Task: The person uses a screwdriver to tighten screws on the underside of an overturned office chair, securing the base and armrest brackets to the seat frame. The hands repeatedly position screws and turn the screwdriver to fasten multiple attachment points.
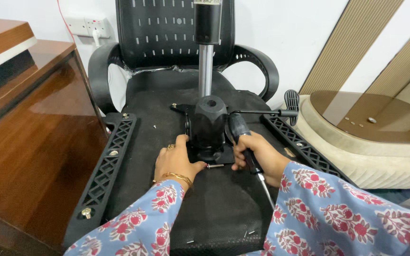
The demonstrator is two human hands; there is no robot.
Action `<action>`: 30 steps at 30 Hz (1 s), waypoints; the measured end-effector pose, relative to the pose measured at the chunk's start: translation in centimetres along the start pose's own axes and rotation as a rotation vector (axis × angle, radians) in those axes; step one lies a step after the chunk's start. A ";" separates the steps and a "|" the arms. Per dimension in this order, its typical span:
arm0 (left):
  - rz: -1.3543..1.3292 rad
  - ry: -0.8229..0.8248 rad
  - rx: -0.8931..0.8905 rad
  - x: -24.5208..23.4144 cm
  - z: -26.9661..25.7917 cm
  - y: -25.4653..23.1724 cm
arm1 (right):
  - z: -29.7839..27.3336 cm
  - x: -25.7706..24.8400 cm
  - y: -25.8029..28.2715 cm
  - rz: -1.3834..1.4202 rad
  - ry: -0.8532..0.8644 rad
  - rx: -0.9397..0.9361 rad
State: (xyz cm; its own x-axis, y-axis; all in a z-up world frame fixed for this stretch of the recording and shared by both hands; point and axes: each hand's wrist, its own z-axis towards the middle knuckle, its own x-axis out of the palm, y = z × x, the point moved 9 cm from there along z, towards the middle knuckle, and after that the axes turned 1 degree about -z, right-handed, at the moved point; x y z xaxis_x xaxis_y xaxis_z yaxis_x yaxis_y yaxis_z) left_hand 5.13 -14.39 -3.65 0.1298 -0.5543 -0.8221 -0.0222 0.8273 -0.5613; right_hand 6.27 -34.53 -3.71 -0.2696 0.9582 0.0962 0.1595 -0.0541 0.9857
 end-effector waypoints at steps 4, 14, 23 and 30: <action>0.061 0.017 -0.025 0.0 -0.5 -0.9 | 0.9 -1.8 -1.5 0.223 -0.178 0.055; -0.025 0.030 -0.060 -1.0 -1.2 -0.8 | 1.1 -2.8 -3.1 0.216 -0.245 0.099; -0.614 -0.131 -0.111 3.1 3.2 6.1 | 1.2 -2.4 -3.0 0.176 -0.244 0.074; -1.343 0.022 -0.308 9.8 12.3 10.5 | 1.1 -3.1 -2.9 0.221 -0.349 0.078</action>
State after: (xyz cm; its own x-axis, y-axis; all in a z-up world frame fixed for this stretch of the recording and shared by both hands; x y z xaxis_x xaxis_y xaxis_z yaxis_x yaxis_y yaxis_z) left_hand 18.37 -10.00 -16.44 0.2101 -0.9076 0.3635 -0.1104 -0.3915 -0.9135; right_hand 7.66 -37.03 -7.03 0.1153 0.9642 0.2386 0.2523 -0.2607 0.9318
